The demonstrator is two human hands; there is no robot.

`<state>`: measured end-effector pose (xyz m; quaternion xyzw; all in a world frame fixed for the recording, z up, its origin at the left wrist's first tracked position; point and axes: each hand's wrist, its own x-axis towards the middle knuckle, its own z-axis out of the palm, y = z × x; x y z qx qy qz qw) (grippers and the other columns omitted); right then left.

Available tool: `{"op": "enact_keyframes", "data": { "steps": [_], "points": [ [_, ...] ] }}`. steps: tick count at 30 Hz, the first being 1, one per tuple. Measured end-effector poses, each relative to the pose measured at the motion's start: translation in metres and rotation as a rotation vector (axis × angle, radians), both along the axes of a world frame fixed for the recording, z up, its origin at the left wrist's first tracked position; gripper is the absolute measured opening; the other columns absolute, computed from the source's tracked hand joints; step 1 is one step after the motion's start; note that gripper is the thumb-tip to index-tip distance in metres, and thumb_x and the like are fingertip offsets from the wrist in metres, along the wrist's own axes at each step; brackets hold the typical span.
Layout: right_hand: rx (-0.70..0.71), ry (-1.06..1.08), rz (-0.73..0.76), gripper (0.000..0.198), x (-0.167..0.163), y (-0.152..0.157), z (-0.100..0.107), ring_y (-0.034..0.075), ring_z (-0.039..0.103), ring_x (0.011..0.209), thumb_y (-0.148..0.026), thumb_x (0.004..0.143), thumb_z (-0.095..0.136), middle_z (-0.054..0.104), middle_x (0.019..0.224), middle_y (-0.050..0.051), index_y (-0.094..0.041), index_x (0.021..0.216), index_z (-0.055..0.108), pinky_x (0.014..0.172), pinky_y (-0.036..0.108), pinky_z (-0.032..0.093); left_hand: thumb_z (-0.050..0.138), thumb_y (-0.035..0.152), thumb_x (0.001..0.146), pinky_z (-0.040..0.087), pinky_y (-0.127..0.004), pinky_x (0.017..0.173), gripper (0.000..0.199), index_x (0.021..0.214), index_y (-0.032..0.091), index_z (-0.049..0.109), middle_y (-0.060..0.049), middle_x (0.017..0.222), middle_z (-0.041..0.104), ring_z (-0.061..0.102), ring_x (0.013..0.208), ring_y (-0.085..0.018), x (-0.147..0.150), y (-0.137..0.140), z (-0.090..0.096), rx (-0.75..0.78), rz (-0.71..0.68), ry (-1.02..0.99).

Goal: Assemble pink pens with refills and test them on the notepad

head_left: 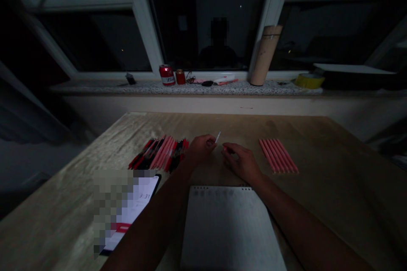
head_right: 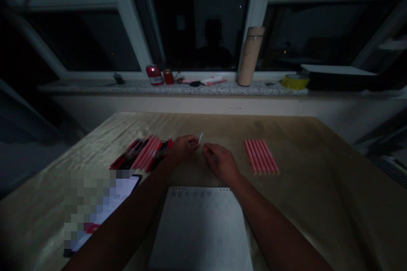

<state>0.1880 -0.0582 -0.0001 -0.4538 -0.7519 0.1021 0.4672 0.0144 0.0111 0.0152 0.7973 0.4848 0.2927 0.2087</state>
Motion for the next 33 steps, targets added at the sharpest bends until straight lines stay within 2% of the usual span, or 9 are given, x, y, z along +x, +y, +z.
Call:
{"op": "enact_keyframes", "data": {
  "steps": [5,10,14,33],
  "points": [
    [-0.015,-0.012,-0.004,0.023,-0.001,-0.002,0.004,0.017,0.063,0.08,-0.027,0.087,0.049,0.069,0.093,0.007,-0.02,0.104,0.062,0.076,0.031,0.05,0.058,0.023,0.077,0.043,-0.025,0.075,0.015,0.086,0.018,0.068,-0.003,0.085,0.069,0.06,0.079,-0.014,0.003,0.005,-0.014,0.061,-0.109,0.081],
    [-0.003,-0.016,-0.008,0.023,-0.001,-0.001,0.004,0.017,0.064,0.078,-0.028,0.087,0.048,0.069,0.094,0.007,-0.022,0.104,0.063,0.075,0.031,0.051,0.057,0.022,0.079,0.034,-0.036,0.09,0.017,0.091,0.02,0.069,-0.005,0.091,0.07,0.057,0.092,-0.019,0.006,0.001,-0.014,0.155,-0.134,0.268],
    [0.013,-0.025,-0.004,0.023,0.0,0.001,0.002,0.017,0.064,0.079,-0.027,0.087,0.048,0.069,0.094,0.006,-0.021,0.103,0.062,0.076,0.031,0.051,0.055,0.024,0.081,0.032,-0.038,0.09,0.02,0.095,0.021,0.068,-0.006,0.095,0.069,0.055,0.096,-0.02,0.008,-0.005,-0.01,0.146,-0.147,0.329],
    [-0.002,-0.027,-0.009,0.025,0.0,0.0,0.0,0.017,0.062,0.079,-0.024,0.083,0.052,0.068,0.094,0.007,-0.02,0.106,0.06,0.076,0.031,0.05,0.05,0.02,0.082,0.032,-0.038,0.084,0.022,0.098,0.022,0.066,-0.003,0.098,0.069,0.055,0.093,-0.021,0.009,-0.006,-0.012,0.206,-0.152,0.33]
  ]
}}
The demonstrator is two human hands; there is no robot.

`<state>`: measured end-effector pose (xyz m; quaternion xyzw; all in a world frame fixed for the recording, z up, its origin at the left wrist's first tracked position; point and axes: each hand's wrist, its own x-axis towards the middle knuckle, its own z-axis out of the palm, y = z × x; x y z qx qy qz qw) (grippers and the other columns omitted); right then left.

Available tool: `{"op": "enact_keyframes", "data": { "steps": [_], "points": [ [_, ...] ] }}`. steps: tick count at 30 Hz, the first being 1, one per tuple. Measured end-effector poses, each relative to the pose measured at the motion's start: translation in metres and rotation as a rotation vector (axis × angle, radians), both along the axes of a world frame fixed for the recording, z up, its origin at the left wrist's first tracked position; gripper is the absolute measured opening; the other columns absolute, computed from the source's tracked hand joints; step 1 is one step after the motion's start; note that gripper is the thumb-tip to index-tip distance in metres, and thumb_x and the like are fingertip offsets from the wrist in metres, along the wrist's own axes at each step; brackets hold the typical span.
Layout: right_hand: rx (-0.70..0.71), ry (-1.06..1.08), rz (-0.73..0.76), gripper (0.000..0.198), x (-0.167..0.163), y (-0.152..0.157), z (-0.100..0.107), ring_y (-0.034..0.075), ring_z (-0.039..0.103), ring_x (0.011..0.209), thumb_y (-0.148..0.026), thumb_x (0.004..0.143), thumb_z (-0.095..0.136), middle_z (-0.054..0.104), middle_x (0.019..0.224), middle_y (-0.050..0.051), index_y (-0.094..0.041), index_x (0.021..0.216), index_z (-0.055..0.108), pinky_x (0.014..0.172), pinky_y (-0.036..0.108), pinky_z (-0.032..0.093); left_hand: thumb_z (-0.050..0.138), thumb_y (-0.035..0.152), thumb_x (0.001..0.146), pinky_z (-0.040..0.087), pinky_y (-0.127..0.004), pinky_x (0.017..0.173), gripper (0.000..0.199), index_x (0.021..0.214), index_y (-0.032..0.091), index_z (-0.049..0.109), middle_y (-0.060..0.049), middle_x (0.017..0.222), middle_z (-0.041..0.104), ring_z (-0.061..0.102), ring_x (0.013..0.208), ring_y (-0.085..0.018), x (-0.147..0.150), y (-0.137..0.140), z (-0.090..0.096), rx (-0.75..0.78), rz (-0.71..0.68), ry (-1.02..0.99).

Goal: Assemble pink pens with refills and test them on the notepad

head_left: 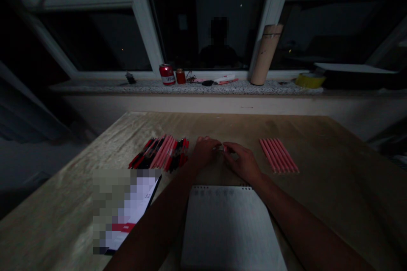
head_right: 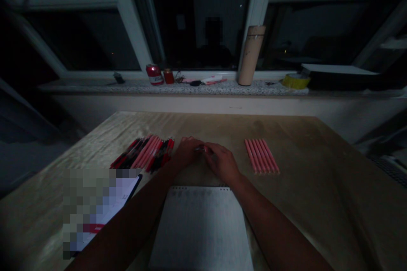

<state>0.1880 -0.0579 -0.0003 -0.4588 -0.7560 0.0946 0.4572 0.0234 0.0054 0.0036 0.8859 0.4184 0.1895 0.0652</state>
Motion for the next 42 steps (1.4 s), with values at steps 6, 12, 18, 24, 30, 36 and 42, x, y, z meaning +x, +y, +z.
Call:
{"op": "enact_keyframes", "data": {
  "steps": [6,12,18,24,30,36,42],
  "points": [
    [-0.049,-0.039,-0.015,0.031,0.0,0.001,-0.001,0.017,0.062,0.081,-0.022,0.079,0.054,0.067,0.094,0.006,-0.02,0.11,0.057,0.077,0.03,0.048,0.052,0.02,0.081,0.032,-0.038,0.087,0.023,0.1,0.022,0.065,-0.003,0.099,0.069,0.056,0.094,-0.02,-0.002,0.001,-0.003,0.003,0.008,-0.022],
    [-0.201,-0.084,-0.022,0.045,0.0,0.0,0.0,0.016,0.063,0.08,-0.02,0.077,0.055,0.067,0.095,0.005,-0.022,0.122,0.048,0.073,0.027,0.047,0.051,0.02,0.082,0.036,-0.035,0.09,0.022,0.098,0.02,0.065,-0.003,0.1,0.068,0.058,0.095,-0.017,-0.006,0.003,0.001,-0.033,0.099,-0.143],
    [-0.289,-0.105,-0.043,0.05,0.0,0.001,-0.003,0.016,0.064,0.076,-0.02,0.077,0.055,0.068,0.09,0.004,-0.022,0.126,0.043,0.068,0.025,0.046,0.05,0.025,0.08,0.047,-0.023,0.071,0.023,0.095,0.015,0.064,-0.003,0.083,0.068,0.062,0.075,-0.012,-0.01,-0.003,0.018,-0.203,0.112,-0.523],
    [-0.284,-0.153,-0.049,0.043,0.001,0.001,-0.003,0.017,0.064,0.073,-0.024,0.082,0.052,0.068,0.087,0.004,-0.021,0.124,0.043,0.065,0.025,0.045,0.05,0.034,0.08,0.041,-0.018,0.051,0.026,0.085,0.012,0.064,0.001,0.058,0.06,0.054,0.052,-0.009,-0.006,-0.012,0.034,-0.35,0.04,-0.6],
    [-0.208,-0.154,-0.041,0.031,0.002,0.002,-0.006,0.018,0.064,0.083,-0.024,0.086,0.046,0.067,0.096,0.007,-0.02,0.117,0.046,0.07,0.026,0.045,0.047,0.041,0.082,0.033,-0.018,0.042,0.032,0.078,0.012,0.062,0.004,0.047,0.052,0.047,0.043,-0.008,-0.009,-0.013,0.038,-0.365,0.076,-0.634],
    [-0.159,-0.171,-0.049,0.028,0.001,0.003,-0.005,0.019,0.063,0.089,-0.025,0.089,0.042,0.066,0.1,0.01,-0.018,0.116,0.046,0.076,0.029,0.046,0.044,0.041,0.083,0.035,-0.02,0.047,0.034,0.071,0.014,0.06,0.004,0.046,0.052,0.048,0.042,-0.008,-0.015,-0.012,0.022,-0.303,0.184,-0.614],
    [-0.099,-0.284,-0.093,0.027,0.001,0.003,-0.002,0.02,0.059,0.09,-0.026,0.09,0.041,0.065,0.1,0.011,-0.016,0.113,0.053,0.08,0.03,0.044,0.042,0.042,0.084,0.035,-0.021,0.052,0.035,0.068,0.015,0.058,0.004,0.049,0.052,0.051,0.05,-0.01,-0.015,-0.013,0.003,-0.148,0.312,-0.574]
  ]
}}
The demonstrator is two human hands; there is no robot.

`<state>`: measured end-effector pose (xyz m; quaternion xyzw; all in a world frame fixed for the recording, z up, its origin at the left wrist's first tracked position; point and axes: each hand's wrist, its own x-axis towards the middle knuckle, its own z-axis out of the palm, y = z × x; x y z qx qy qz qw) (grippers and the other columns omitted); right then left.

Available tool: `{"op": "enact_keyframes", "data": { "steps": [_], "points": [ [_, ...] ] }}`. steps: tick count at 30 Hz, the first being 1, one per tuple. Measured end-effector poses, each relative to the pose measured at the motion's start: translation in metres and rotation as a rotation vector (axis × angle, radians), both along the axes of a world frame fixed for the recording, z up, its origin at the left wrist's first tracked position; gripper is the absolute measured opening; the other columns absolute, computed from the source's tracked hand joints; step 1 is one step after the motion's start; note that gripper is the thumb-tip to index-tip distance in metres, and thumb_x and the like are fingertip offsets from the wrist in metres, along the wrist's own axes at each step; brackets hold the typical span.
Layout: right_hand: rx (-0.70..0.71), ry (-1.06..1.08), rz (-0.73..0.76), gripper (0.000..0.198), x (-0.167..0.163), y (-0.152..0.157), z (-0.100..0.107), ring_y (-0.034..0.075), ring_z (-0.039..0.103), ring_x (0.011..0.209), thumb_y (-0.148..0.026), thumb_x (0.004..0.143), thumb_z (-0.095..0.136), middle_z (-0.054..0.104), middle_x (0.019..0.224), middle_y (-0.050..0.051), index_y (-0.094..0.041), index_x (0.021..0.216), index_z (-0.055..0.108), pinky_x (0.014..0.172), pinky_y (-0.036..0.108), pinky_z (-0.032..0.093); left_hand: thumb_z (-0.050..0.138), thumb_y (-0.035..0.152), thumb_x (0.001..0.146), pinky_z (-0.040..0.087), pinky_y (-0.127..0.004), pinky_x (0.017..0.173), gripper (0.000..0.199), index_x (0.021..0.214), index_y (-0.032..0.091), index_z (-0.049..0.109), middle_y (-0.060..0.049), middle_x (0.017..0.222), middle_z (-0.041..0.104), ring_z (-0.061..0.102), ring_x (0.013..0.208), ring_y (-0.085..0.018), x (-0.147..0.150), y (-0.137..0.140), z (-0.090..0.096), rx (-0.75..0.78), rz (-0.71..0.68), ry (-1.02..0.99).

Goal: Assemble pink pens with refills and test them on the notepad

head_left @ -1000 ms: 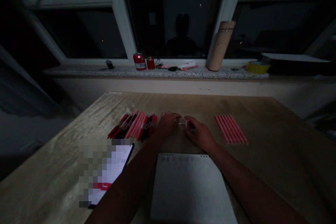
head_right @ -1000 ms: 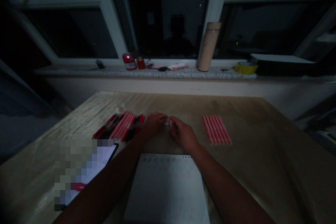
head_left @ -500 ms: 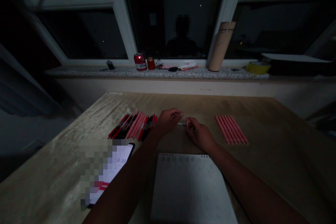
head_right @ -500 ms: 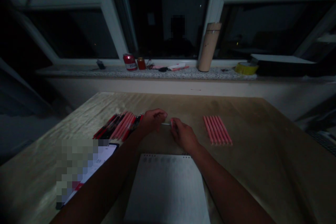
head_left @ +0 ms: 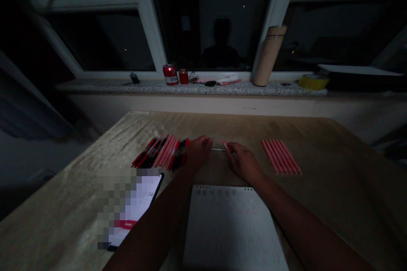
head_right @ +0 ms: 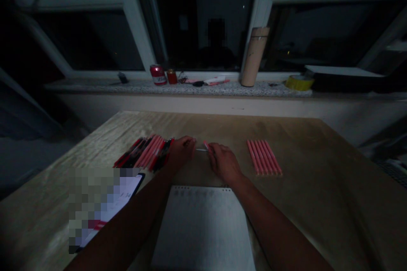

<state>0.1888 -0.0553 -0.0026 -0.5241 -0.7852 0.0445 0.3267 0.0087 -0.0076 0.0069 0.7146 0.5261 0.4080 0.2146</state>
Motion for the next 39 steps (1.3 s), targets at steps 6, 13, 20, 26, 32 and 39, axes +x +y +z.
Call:
{"op": "enact_keyframes", "data": {
  "steps": [6,13,20,26,32,39],
  "points": [
    [-0.001,-0.135,0.004,0.03,0.001,-0.001,0.004,0.021,0.055,0.09,-0.024,0.089,0.043,0.066,0.1,0.009,-0.018,0.114,0.059,0.083,0.031,0.039,0.043,0.039,0.084,0.037,-0.022,0.058,0.031,0.072,0.015,0.06,-0.001,0.063,0.061,0.055,0.061,-0.011,0.005,0.0,0.0,0.064,0.033,0.076],
    [-0.038,-0.197,-0.005,0.032,0.002,0.001,0.001,0.02,0.053,0.093,-0.021,0.089,0.042,0.066,0.103,0.009,-0.019,0.117,0.058,0.085,0.031,0.035,0.044,0.031,0.083,0.041,-0.024,0.065,0.022,0.087,0.017,0.06,-0.003,0.078,0.065,0.058,0.071,-0.014,0.005,-0.001,-0.001,0.064,0.102,0.203],
    [-0.098,-0.258,-0.046,0.027,0.002,0.001,0.003,0.02,0.052,0.089,-0.02,0.088,0.045,0.066,0.095,0.009,-0.02,0.109,0.061,0.079,0.03,0.035,0.041,0.022,0.082,0.042,-0.026,0.072,0.021,0.089,0.017,0.06,-0.005,0.083,0.066,0.06,0.078,-0.016,0.004,0.001,-0.008,0.077,0.126,0.327],
    [-0.106,-0.281,-0.049,0.025,0.0,0.001,0.006,0.021,0.051,0.089,-0.018,0.086,0.046,0.065,0.089,0.008,-0.02,0.104,0.063,0.077,0.03,0.034,0.04,0.024,0.083,0.042,-0.028,0.072,0.023,0.085,0.017,0.061,-0.005,0.085,0.066,0.06,0.079,-0.017,0.006,-0.002,-0.005,0.044,0.099,0.456],
    [-0.089,-0.265,-0.036,0.024,0.002,0.002,0.004,0.02,0.05,0.089,-0.016,0.086,0.046,0.065,0.091,0.007,-0.02,0.103,0.063,0.079,0.03,0.033,0.046,0.025,0.079,0.042,-0.028,0.074,0.02,0.085,0.018,0.064,-0.006,0.088,0.066,0.06,0.082,-0.018,0.003,-0.004,0.002,0.056,-0.032,0.61],
    [-0.072,-0.266,0.008,0.026,0.002,0.002,0.0,0.02,0.049,0.092,-0.014,0.086,0.046,0.065,0.098,0.006,-0.021,0.104,0.063,0.079,0.031,0.032,0.049,0.032,0.077,0.043,-0.032,0.071,0.024,0.084,0.021,0.069,-0.009,0.084,0.069,0.062,0.08,-0.023,-0.005,-0.001,0.011,0.012,-0.096,0.744]
  ]
}}
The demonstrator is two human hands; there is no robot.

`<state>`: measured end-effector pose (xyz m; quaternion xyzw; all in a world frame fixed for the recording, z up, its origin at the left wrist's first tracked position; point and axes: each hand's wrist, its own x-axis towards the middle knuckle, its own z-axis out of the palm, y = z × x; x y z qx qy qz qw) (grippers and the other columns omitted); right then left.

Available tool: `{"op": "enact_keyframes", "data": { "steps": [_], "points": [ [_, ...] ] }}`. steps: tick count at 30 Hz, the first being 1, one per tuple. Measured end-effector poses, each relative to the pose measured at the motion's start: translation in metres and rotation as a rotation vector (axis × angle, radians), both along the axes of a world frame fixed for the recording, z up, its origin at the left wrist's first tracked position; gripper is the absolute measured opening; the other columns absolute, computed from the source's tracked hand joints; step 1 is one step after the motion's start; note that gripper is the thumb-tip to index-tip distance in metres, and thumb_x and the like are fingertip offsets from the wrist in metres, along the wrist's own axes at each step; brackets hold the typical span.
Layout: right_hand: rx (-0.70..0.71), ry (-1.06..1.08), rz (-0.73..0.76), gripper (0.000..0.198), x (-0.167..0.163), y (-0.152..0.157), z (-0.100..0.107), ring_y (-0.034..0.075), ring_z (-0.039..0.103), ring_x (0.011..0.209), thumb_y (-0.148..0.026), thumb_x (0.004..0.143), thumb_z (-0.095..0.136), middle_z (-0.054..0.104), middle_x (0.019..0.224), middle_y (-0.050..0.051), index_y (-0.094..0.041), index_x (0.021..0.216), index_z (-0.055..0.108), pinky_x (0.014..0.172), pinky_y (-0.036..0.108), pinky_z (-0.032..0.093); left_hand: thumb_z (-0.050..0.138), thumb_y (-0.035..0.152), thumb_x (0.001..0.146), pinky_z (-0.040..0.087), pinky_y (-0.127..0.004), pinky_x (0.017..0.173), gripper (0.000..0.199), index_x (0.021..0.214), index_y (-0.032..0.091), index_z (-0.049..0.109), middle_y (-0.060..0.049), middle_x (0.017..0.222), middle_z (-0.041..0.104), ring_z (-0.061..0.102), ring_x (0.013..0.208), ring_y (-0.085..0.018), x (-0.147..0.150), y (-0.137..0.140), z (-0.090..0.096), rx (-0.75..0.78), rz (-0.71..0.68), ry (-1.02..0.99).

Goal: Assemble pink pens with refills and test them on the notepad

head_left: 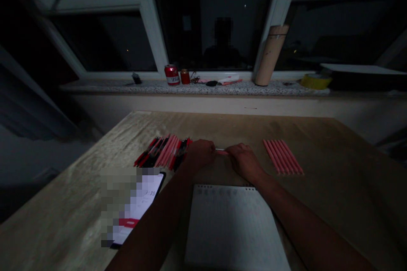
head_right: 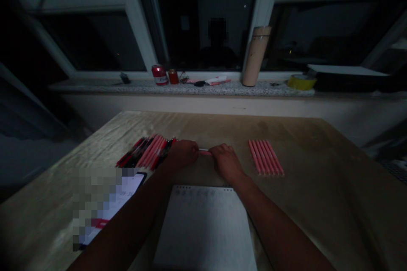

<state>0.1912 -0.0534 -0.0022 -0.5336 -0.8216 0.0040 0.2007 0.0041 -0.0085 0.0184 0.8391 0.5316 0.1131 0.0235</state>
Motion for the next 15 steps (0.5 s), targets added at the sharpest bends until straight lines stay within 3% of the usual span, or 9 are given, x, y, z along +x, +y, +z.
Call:
{"op": "enact_keyframes", "data": {
  "steps": [8,15],
  "points": [
    [0.001,-0.032,0.004,0.027,0.0004,-0.0002,0.0002,0.021,0.048,0.094,-0.013,0.085,0.047,0.065,0.102,0.006,-0.021,0.106,0.062,0.08,0.032,0.032,0.051,0.03,0.074,0.043,-0.034,0.072,0.023,0.081,0.021,0.071,-0.011,0.083,0.069,0.063,0.083,-0.025,0.003,-0.0021,0.0041,-0.05,-0.031,0.065],
    [0.027,-0.038,0.031,0.029,0.0006,-0.0019,0.0021,0.022,0.046,0.097,-0.011,0.083,0.049,0.064,0.103,0.006,-0.021,0.106,0.062,0.081,0.034,0.031,0.049,0.03,0.076,0.044,-0.034,0.072,0.025,0.078,0.018,0.071,-0.012,0.082,0.067,0.062,0.078,-0.023,0.0034,-0.0014,0.0012,-0.07,-0.087,0.008]
  ]
}}
